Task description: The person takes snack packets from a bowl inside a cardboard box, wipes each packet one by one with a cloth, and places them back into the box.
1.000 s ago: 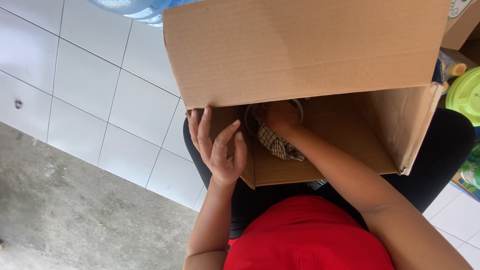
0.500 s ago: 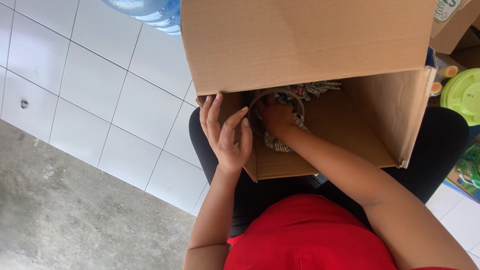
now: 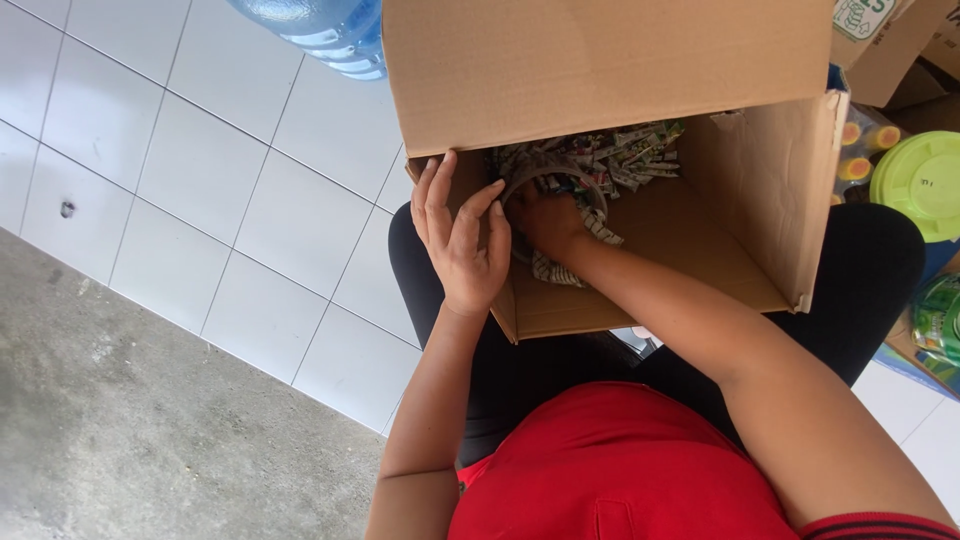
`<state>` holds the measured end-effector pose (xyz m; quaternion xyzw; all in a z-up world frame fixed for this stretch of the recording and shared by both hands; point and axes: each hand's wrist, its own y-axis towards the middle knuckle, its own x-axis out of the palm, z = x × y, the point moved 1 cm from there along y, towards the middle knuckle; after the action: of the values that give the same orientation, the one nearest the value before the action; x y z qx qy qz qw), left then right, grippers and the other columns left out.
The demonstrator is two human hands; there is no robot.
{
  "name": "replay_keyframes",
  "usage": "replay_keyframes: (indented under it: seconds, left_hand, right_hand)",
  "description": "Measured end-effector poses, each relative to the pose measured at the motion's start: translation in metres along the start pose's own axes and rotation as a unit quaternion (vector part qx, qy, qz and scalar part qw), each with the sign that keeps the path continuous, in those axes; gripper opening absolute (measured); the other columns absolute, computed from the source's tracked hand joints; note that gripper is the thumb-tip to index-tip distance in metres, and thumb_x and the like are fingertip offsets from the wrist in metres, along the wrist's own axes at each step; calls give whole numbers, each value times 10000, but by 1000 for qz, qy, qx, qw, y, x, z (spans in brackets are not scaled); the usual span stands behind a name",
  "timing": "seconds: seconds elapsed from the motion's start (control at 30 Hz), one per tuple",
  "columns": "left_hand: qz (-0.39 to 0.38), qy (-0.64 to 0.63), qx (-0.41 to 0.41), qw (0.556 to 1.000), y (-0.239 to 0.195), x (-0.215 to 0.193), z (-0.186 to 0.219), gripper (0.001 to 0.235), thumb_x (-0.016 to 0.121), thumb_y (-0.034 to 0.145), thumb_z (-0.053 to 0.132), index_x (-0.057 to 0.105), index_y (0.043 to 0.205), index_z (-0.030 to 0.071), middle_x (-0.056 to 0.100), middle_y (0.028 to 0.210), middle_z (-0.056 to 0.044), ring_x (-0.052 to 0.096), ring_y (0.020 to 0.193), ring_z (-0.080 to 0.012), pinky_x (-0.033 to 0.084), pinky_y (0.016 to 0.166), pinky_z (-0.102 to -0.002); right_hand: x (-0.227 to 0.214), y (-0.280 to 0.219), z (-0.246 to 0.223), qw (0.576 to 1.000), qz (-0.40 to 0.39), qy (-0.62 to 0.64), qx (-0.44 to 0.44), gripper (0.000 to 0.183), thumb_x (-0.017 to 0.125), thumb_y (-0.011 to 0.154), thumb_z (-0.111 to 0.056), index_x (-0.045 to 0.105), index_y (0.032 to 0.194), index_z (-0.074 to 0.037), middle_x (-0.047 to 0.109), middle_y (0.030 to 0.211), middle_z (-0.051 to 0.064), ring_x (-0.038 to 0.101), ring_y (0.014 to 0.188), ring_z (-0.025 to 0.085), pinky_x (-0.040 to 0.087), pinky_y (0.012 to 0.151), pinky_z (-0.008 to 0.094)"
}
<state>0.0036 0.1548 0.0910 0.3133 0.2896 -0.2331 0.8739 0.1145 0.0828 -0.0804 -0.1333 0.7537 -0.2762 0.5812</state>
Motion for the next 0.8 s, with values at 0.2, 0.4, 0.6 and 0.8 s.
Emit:
replay_keyframes:
  seconds: [0.2, 0.4, 0.6, 0.8]
  left_hand:
    - [4, 9, 16, 1000, -2, 0, 3, 215, 726, 935, 41, 737, 1134, 121, 489, 1547, -120, 430, 1490, -350, 336, 1274, -512]
    - [10, 11, 20, 1000, -4, -1, 6, 210, 716, 944, 46, 737, 1139, 124, 483, 1549, -117, 427, 1488, -349, 331, 1278, -519]
    - [10, 23, 29, 999, -6, 2, 6, 213, 713, 942, 44, 738, 1136, 128, 482, 1552, -105, 424, 1490, -349, 325, 1277, -520]
    - [9, 36, 24, 999, -6, 2, 7, 215, 708, 938, 44, 736, 1134, 127, 477, 1556, -106, 414, 1497, -357, 315, 1280, -526]
  right_hand:
    - [-2, 1, 7, 995, -51, 71, 53, 575, 585, 1018, -317, 433, 1520, -82, 670, 1292, 207, 748, 967, 324, 598, 687, 454]
    - [-4, -3, 24, 995, -28, 77, 56, 653, 649, 948, -283, 414, 1547, -170, 655, 1334, 170, 717, 1062, 330, 550, 823, 506]
    - [14, 19, 17, 995, -51, 47, 72, 591, 598, 1009, -256, 397, 1554, -146, 421, 1559, 215, 672, 1159, 347, 593, 802, 532]
    - [24, 29, 25, 996, -56, 41, 48, 552, 581, 1021, -253, 417, 1543, -173, 528, 1481, 217, 658, 1199, 361, 579, 860, 525]
